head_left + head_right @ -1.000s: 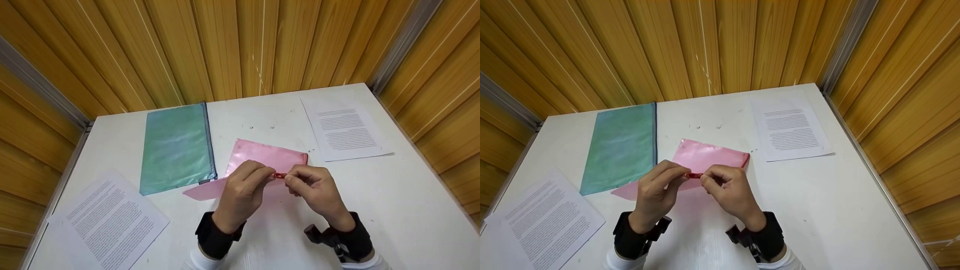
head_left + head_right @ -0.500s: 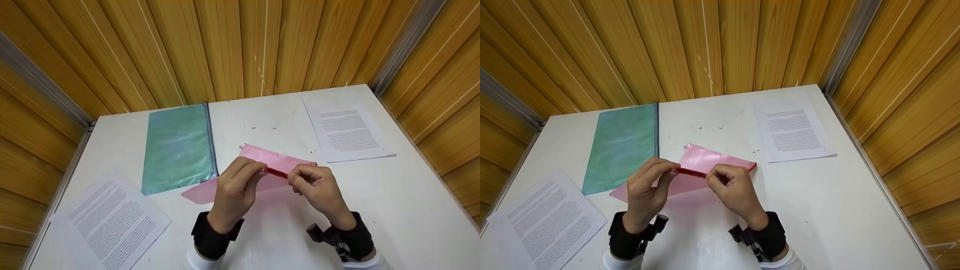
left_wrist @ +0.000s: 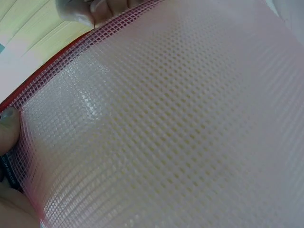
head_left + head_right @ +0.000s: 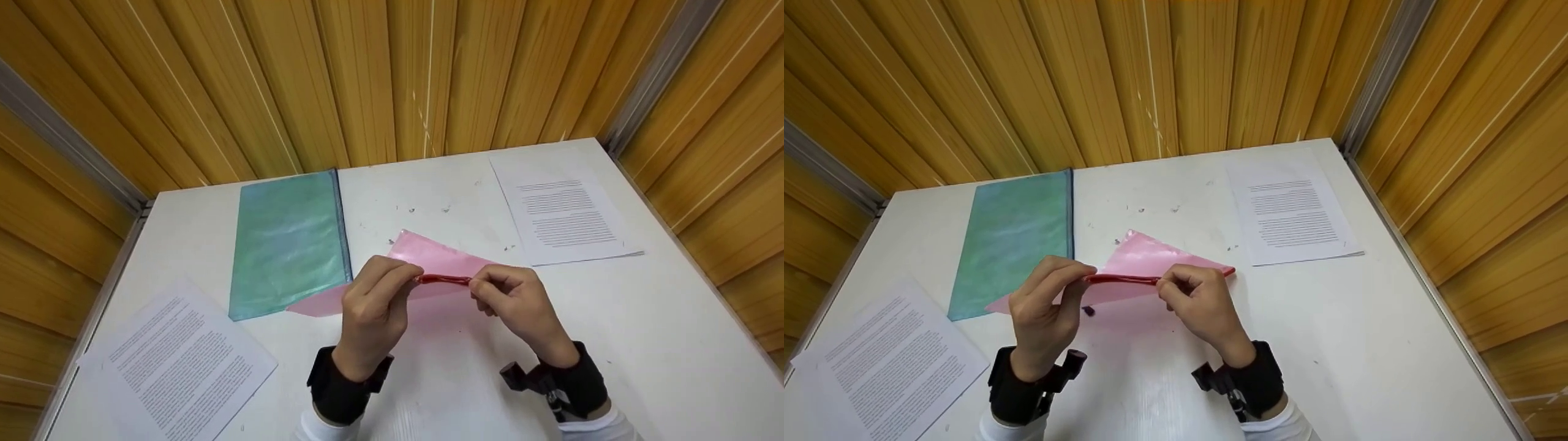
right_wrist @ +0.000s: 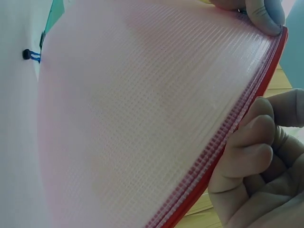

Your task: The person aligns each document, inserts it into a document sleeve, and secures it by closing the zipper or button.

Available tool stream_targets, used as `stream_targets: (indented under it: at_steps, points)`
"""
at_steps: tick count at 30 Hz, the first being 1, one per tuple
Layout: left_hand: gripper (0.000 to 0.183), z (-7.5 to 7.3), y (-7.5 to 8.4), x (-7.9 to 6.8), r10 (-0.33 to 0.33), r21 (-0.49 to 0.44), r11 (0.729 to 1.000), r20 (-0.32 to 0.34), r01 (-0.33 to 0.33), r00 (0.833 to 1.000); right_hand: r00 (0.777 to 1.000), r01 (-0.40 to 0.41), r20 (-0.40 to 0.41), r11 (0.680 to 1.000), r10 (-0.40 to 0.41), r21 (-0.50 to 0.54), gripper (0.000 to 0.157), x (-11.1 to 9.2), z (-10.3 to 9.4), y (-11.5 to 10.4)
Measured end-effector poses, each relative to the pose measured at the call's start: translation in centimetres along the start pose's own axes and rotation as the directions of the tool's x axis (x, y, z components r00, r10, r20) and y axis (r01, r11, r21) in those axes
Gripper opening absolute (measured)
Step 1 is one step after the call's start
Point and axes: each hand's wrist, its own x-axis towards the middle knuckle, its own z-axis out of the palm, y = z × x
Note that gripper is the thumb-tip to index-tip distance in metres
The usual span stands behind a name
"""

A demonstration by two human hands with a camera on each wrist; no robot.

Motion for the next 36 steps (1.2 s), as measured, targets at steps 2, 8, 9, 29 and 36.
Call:
stream_targets:
  at_steps: [2,8,9,29,36]
  points:
    - [0.012,-0.08,-0.03,0.04,-0.006,0.000,1.000,-0.007,0.006,1.000,1.000,-0.022,-0.001,1.000,0.022,-0.005,0.020,0.07,-0.05,0.02]
    - [0.014,-0.15,-0.03,0.09,-0.017,0.008,1.000,0.016,0.017,1.000,1.000,-0.018,0.007,1.000,0.018,0.006,0.019,0.16,-0.18,-0.14]
    - [0.014,-0.16,-0.03,0.09,-0.020,0.008,1.000,0.015,0.020,1.000,1.000,-0.013,0.011,1.000,0.012,0.008,0.020,0.17,-0.19,-0.15]
    - [0.015,-0.49,-0.13,0.18,-0.040,0.023,0.999,-0.029,0.040,0.999,0.998,-0.053,0.029,0.998,0.053,-0.024,0.021,0.34,-0.37,0.25]
    - [0.013,-0.55,-0.08,0.21,-0.042,0.022,0.999,-0.023,0.043,0.999,0.998,-0.043,0.043,0.999,0.043,-0.013,0.021,0.32,-0.48,0.34]
